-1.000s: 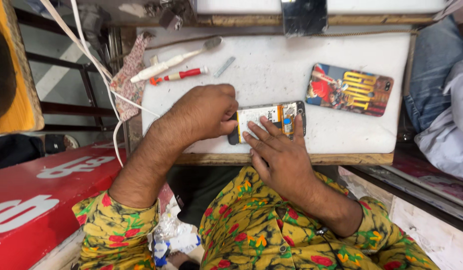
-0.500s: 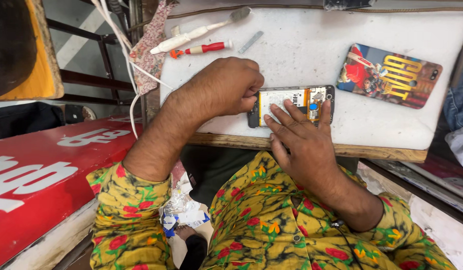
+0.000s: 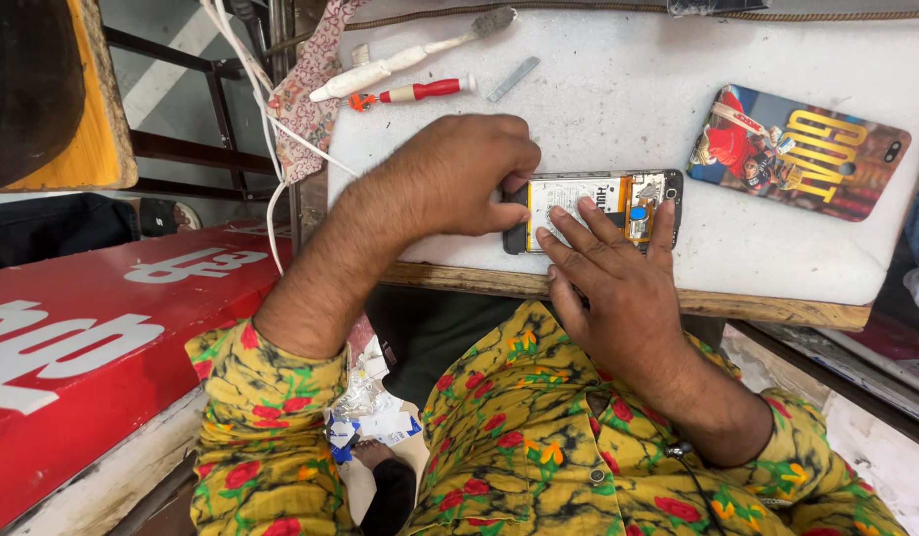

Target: The person works on a disassembled smartphone, using a red-handled screwdriver to manipulate internal components and a small brush to clean the battery area. The person handles the phone's back cover and a phone case, placing them on the workbench while continuing to adjust parts inside the device.

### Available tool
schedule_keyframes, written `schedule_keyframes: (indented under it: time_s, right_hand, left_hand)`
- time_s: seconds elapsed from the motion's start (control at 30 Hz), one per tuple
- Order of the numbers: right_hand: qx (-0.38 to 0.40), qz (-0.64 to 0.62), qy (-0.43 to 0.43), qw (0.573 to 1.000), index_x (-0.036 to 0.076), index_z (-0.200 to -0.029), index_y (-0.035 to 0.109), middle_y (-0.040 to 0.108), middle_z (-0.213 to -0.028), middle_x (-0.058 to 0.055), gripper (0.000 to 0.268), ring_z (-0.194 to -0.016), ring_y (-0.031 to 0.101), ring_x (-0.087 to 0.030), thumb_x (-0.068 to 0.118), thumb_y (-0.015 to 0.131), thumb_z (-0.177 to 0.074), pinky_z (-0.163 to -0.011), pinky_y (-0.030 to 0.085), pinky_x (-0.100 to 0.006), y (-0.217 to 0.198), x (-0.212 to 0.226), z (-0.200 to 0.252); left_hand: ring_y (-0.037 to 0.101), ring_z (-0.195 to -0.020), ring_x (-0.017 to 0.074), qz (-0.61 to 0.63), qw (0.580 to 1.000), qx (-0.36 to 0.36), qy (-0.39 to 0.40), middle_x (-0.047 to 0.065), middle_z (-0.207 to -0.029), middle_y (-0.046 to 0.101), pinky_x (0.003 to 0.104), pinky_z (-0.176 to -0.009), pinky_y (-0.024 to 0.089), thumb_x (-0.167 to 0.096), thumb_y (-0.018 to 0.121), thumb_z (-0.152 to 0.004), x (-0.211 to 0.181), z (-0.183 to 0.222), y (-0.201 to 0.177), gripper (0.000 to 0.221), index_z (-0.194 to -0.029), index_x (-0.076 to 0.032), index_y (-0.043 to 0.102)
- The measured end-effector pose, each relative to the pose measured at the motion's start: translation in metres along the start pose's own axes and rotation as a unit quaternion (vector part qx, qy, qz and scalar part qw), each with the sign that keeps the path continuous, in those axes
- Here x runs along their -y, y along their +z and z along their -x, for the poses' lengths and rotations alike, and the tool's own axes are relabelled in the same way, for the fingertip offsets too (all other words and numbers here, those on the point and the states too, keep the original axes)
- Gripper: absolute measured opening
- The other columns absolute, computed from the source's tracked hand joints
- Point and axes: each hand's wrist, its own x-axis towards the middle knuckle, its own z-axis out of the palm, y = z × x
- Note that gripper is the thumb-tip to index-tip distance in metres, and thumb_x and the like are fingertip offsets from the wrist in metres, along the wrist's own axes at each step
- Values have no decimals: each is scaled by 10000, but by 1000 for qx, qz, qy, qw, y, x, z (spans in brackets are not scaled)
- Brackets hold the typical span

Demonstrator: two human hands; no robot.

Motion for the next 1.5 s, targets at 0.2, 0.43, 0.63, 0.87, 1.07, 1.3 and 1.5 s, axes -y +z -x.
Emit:
schedule_keyframes:
  time_s: [0.2,0.43,0.63,0.87,1.07,1.3,1.5]
  right_hand:
    - [4,-5,1,1000,157,-1328,703,655,-1432,-38,404,-1417,540,-247,171,718,-925,-1219,97,-732,-1,0,1]
    - [0,-1,-2,1000,154,-1321,711,658,-1423,-35,402,-1408,542,-245,160,718,-919,-1222,89,-729,-4,3,-5]
    - [6,-18,5,1000,154,-1335,704,653,-1439,-37,405,-1423,534,-248,165,715,-930,-1228,90,-730,-6,4,-4]
    - [4,-9,1,1000,151,-1336,707,653,-1442,-39,399,-1429,532,-248,170,715,-937,-1229,84,-730,-13,10,-11]
    - [2,-8,-4,1000,150,-1326,710,646,-1441,-31,392,-1411,534,-250,187,719,-936,-1223,75,-723,-28,20,-26]
    - [0,-3,-9,1000,167,-1325,706,658,-1429,-28,384,-1413,538,-227,202,742,-944,-1234,92,-720,-34,23,-34]
    - [10,21,-41,999,175,-1344,707,632,-1448,-93,495,-1410,534,-334,285,810,-873,-1213,151,-723,-30,-6,-30]
  left_hand:
    - [671,-822,319,-1,1000,-4,-1,87,-867,660,445,-695,534,-148,751,-791,5,2,3,133,-801,-70,644]
    - [683,-953,321,16,992,-120,-27,83,-1027,693,426,-805,563,-123,726,-903,-17,37,13,143,-1029,-58,709]
    - [647,-1029,275,-65,981,-173,-50,50,-1102,663,396,-810,569,-116,688,-865,-33,45,36,98,-956,-82,695]
    - [582,-984,259,-265,951,-157,-40,86,-1016,600,369,-697,517,-169,676,-823,-49,31,41,138,-905,-61,647]
    - [562,-1061,333,-93,976,-196,-2,132,-1060,565,459,-897,475,-142,673,-920,-59,50,27,160,-1009,-37,592]
    - [549,-1203,342,-113,936,-298,-146,108,-1190,606,493,-1009,440,-205,812,-945,-53,83,26,299,-1127,-51,631]
    - [450,-1361,367,-128,945,-274,-128,85,-1305,583,626,-1145,335,-265,811,-905,-64,78,63,333,-1178,-115,693]
